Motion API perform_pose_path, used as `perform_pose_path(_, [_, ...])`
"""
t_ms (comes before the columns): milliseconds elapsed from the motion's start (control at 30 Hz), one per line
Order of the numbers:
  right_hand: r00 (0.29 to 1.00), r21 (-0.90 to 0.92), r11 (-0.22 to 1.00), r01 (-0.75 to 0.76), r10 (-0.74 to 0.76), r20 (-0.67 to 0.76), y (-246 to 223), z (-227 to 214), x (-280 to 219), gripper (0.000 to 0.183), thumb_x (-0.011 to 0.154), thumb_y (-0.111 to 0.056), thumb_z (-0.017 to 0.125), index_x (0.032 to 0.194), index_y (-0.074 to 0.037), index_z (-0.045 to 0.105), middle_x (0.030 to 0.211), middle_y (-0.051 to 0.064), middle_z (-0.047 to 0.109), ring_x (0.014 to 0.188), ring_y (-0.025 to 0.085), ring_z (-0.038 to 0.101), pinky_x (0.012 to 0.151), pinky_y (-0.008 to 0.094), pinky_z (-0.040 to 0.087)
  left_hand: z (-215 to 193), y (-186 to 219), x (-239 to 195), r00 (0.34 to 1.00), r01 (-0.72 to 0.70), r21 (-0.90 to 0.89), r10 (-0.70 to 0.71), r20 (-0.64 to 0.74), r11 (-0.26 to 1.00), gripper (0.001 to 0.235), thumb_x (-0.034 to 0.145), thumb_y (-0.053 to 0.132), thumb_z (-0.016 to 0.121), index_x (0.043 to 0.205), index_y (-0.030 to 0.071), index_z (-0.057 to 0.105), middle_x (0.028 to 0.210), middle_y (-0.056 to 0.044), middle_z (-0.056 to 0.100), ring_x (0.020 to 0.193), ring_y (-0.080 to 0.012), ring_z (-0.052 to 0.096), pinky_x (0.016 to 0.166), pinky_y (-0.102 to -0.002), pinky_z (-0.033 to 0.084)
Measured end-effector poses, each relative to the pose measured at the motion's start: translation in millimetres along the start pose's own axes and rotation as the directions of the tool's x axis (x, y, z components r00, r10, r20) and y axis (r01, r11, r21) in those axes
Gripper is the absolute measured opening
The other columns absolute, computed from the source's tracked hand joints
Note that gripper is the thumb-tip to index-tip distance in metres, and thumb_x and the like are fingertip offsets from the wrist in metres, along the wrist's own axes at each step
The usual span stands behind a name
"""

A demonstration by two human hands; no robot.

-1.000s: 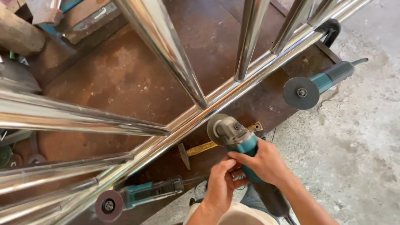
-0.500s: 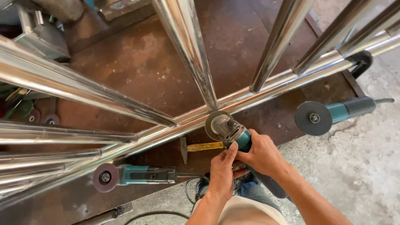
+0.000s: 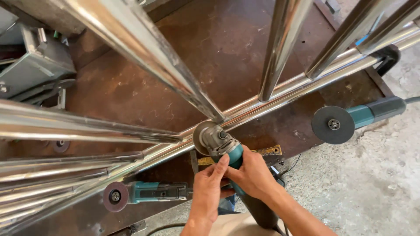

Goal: Grinding the joints of a stainless steel railing using an angle grinder.

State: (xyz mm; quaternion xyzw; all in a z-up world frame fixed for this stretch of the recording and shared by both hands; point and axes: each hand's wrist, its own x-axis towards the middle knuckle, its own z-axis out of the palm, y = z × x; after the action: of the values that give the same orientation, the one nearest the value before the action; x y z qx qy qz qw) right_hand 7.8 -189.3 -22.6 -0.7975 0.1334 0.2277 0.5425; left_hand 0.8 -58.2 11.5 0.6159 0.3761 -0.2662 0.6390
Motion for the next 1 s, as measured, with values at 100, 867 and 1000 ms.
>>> perform_pose_path(100, [1.0,0.024,1.0,-0.008,0.008,0.004,-2.0,-1.0,-2.3,0.041,0.077,-0.034,0.079,0.105,-0.005,0.069,0.08,0.007,0.077,0.064,0.016,0.069,0.06,0.03,0.058,1.9,7.7,-4.6,1.0,0.02,0.054,-0.018,-0.02,0.998,0.055,0.081,0.041,0.072,0.096,-0.011,0.077,0.09,-0.023,0.074,0.08,-0.0306,0.071,0.067,-0.041,0.062])
perform_pose_path(867, [0.983,-0.025,0.992,-0.124,0.12,-0.136,13.8,10.4,-14.2,0.041,0.075,-0.03,0.081,0.108,-0.008,0.07,0.079,0.006,0.078,0.062,0.016,0.062,0.059,0.032,0.055,-12.7,-20.8,17.1,0.982,0.049,0.066,-0.06,0.178,0.997,0.048,0.086,0.04,0.074,0.085,-0.007,0.074,0.083,-0.014,0.066,0.079,-0.0212,0.063,0.068,-0.036,0.061])
perform_pose_path(1000, [0.977,-0.104,0.992,-0.07,0.048,-0.207,31.1,-11.9,-13.1,0.042,0.072,-0.035,0.083,0.099,-0.007,0.069,0.079,0.008,0.079,0.063,0.021,0.07,0.062,0.035,0.059,14.4,-27.0,22.8,0.975,0.063,0.038,-0.07,0.211,0.997,0.05,0.088,0.04,0.071,0.091,-0.01,0.075,0.087,-0.017,0.069,0.078,-0.0231,0.065,0.068,-0.035,0.062])
